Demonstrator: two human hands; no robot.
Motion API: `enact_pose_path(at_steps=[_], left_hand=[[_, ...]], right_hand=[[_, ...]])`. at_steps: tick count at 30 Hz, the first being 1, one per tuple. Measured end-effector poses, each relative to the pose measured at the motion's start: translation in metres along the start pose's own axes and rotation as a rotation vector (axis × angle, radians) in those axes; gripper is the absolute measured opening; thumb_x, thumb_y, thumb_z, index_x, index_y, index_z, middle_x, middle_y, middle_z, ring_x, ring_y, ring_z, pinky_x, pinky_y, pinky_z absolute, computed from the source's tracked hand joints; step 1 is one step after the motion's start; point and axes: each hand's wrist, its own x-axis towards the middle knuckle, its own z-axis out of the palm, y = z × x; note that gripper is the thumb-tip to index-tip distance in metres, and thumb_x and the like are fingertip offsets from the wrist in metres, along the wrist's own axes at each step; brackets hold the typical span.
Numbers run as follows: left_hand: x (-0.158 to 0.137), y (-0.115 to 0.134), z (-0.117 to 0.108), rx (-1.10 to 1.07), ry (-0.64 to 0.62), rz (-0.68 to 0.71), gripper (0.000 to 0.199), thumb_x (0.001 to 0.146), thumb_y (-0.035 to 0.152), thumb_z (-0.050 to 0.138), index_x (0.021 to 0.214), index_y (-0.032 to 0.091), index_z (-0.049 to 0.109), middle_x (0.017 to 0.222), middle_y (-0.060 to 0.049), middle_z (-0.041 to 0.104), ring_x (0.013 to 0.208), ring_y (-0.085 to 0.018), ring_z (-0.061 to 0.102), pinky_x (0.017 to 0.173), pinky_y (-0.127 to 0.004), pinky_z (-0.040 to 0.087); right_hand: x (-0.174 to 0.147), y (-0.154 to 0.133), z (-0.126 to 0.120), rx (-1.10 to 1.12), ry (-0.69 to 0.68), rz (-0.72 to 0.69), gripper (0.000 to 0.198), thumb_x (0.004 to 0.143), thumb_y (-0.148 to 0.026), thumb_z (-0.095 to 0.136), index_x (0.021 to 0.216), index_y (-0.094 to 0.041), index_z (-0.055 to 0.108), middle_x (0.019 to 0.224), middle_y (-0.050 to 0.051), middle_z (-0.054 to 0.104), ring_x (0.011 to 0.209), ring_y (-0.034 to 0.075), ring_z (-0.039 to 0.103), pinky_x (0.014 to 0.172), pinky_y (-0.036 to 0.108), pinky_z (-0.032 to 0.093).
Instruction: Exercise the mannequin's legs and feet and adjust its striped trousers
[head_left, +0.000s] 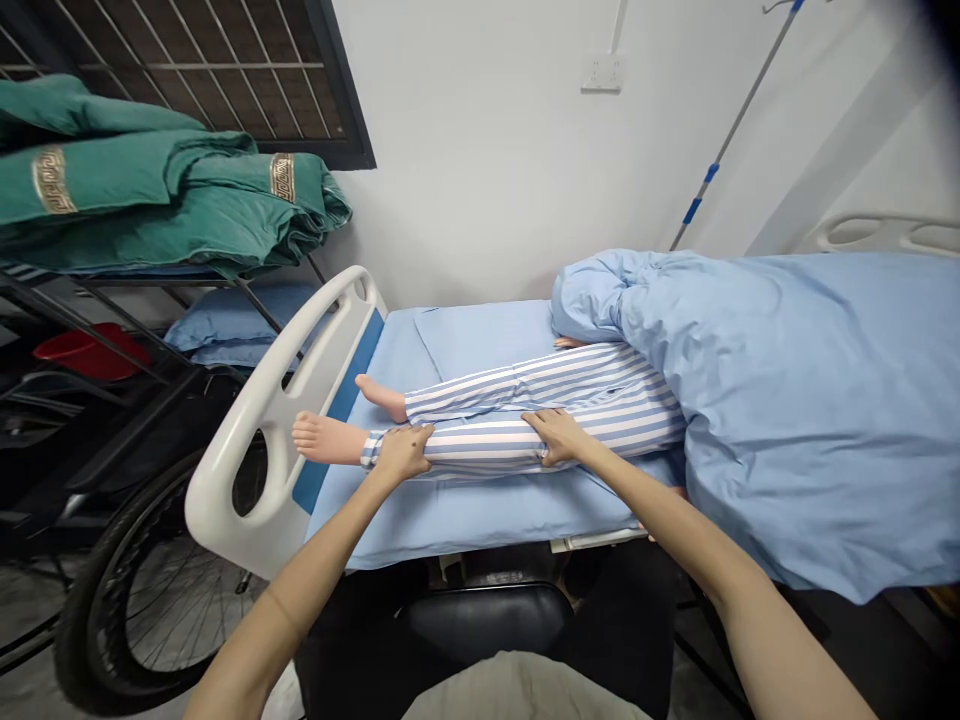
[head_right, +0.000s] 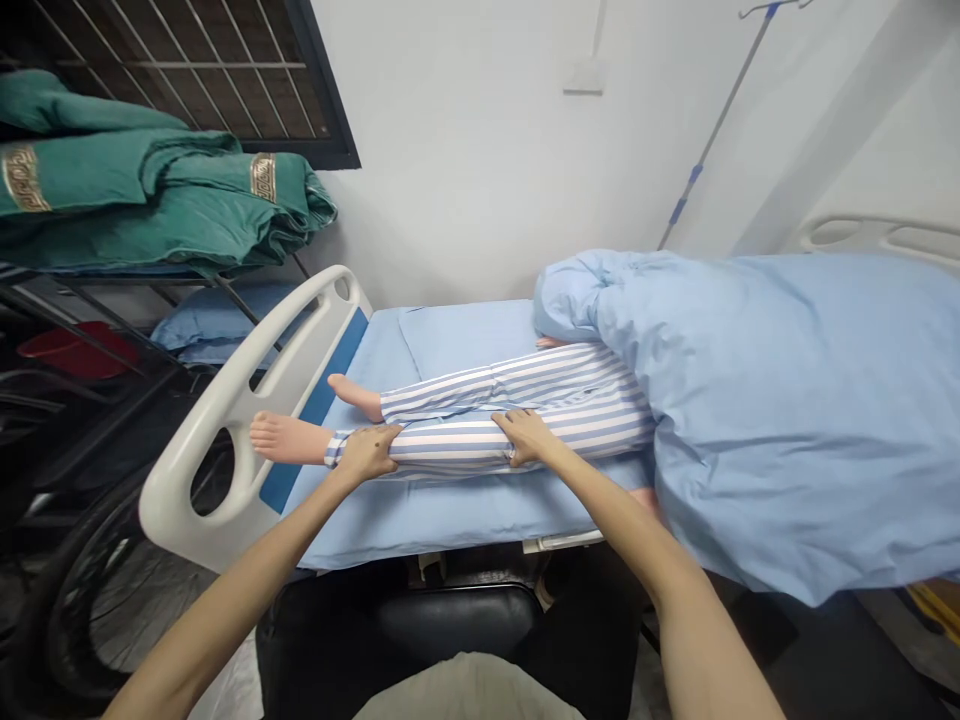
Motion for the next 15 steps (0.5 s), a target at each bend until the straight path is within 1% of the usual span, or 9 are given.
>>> enact_pose_path(at_steps=[4,7,10,12,15], left_hand=[[-0.006,0.006,0.005,0.001,-0.024,0.001,0.047,0.069,0.020,0.059,0.115,0.018,0.062,0.108,-0.012,0.071,0.100,-0.031,0.066,0.085,-0.040,0.048],[-0.009,0.009,0.009,0.007,-0.042,-0.011,0.045,0.069,0.020,0.059,0.113,0.018,0.062,0.108,-0.011,0.071,0.102,-0.031,0.065,0.086,-0.041,0.048],[-0.010,0.008,0.010,-0.008,-0.042,-0.026,0.052,0.069,0.022,0.060,0.121,0.019,0.060,0.115,-0.011,0.070,0.106,-0.031,0.064,0.089,-0.041,0.047],[-0.009,0.008,0.008,-0.041,-0.032,-0.043,0.057,0.068,0.023,0.061,0.125,0.020,0.060,0.119,-0.010,0.069,0.109,-0.031,0.064,0.091,-0.041,0.047],[-0.006,0.010,0.000,-0.118,-0.034,-0.085,0.064,0.067,0.027,0.065,0.130,0.022,0.059,0.125,-0.009,0.068,0.112,-0.032,0.063,0.094,-0.040,0.046]], right_hand=[[0.005,-0.005,0.014,-0.016,-0.042,0.023,0.093,0.059,-0.036,0.081,0.140,-0.015,0.041,0.120,0.016,0.058,0.110,0.032,0.057,0.093,0.040,0.042],[0.005,-0.006,0.015,-0.024,-0.051,0.016,0.093,0.058,-0.037,0.081,0.140,-0.016,0.042,0.118,0.016,0.059,0.108,0.032,0.058,0.092,0.039,0.043],[0.001,-0.002,0.009,-0.015,-0.030,0.000,0.091,0.059,-0.038,0.079,0.139,-0.016,0.043,0.119,0.016,0.061,0.108,0.033,0.059,0.091,0.039,0.044],[-0.004,0.004,0.000,0.013,-0.004,-0.007,0.093,0.060,-0.039,0.079,0.142,-0.016,0.041,0.125,0.017,0.059,0.111,0.034,0.059,0.093,0.040,0.045],[-0.016,0.017,-0.019,0.084,0.037,-0.035,0.101,0.060,-0.042,0.078,0.148,-0.014,0.036,0.137,0.020,0.054,0.119,0.036,0.056,0.096,0.042,0.045]])
